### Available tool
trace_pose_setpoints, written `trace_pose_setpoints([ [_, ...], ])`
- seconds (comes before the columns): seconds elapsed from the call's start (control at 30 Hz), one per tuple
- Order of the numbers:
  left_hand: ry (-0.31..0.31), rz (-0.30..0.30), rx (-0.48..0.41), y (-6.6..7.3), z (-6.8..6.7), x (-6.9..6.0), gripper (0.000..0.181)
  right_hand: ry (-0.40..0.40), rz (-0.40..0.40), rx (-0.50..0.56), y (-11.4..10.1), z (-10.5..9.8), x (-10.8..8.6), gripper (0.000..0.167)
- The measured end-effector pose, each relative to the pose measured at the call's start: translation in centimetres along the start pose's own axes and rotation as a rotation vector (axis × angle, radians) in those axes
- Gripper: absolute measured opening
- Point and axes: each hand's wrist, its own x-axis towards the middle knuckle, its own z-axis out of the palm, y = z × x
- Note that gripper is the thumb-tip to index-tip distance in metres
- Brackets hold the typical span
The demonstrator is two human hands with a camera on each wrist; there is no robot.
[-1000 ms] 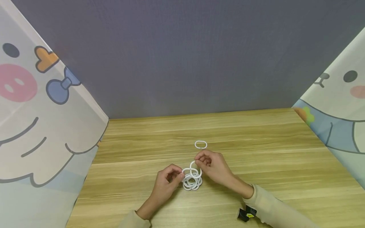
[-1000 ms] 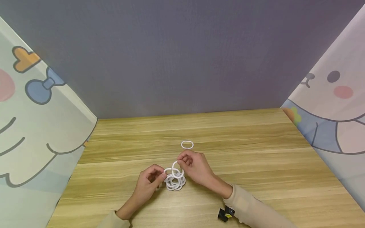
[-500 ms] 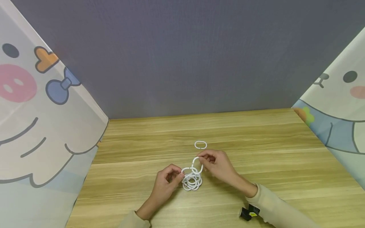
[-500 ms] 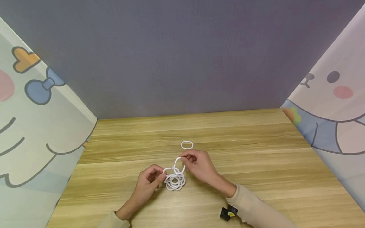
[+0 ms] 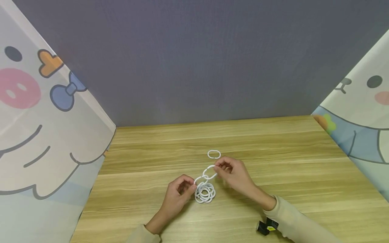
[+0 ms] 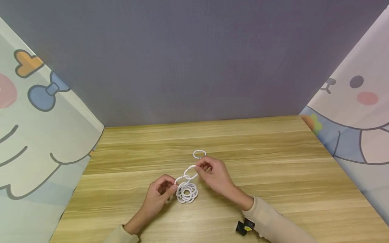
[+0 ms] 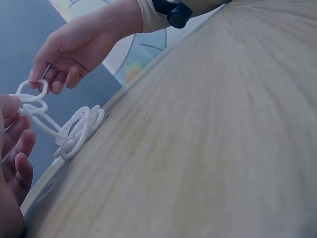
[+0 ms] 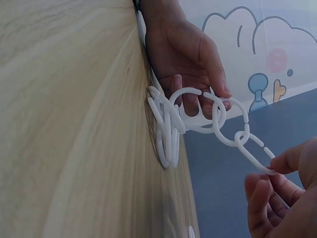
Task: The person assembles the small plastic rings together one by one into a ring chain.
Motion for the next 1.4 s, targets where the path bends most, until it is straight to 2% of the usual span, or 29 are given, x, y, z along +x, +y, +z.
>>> trace_pose_setpoints([
  [0.13, 0.002, 0.002, 0.003, -0.1, 0.0, 0.1, 0.005, 0.031, -0.016, -0.024, 0.0, -0.1, 0.0, 0.007],
  [0.4, -0.015, -0.02, -0.012, 0.1, 0.0, 0.2, 0.007, 0.044, 0.014, 0.018, -0.2, -0.2, 0.1, 0.006],
  [0.53, -0.029, -0.026, -0.01, 0.3, 0.1, 0.3, 0.005, 0.036, 0.009, 0.032, -0.1, -0.2, 0.0, 0.006],
  [0.93, -0.066, 0.013, -0.026, 0.1, -0.1, 0.2, 0.01, -0.023, 0.003, 0.097, 0.0, 0.3, -0.3, 0.007],
  [1.2, 0.01, 0.033, -0.018, -0.1, 0.1, 0.1, 0.012, -0.097, 0.015, 0.152, 0.0, 0.9, -0.7, 0.01],
  [1.4, 0.044, 0.06, -0.026, 0.0, 0.0, 0.1, 0.014, -0.123, 0.017, 0.148, 0.2, 1.4, -1.0, 0.01],
])
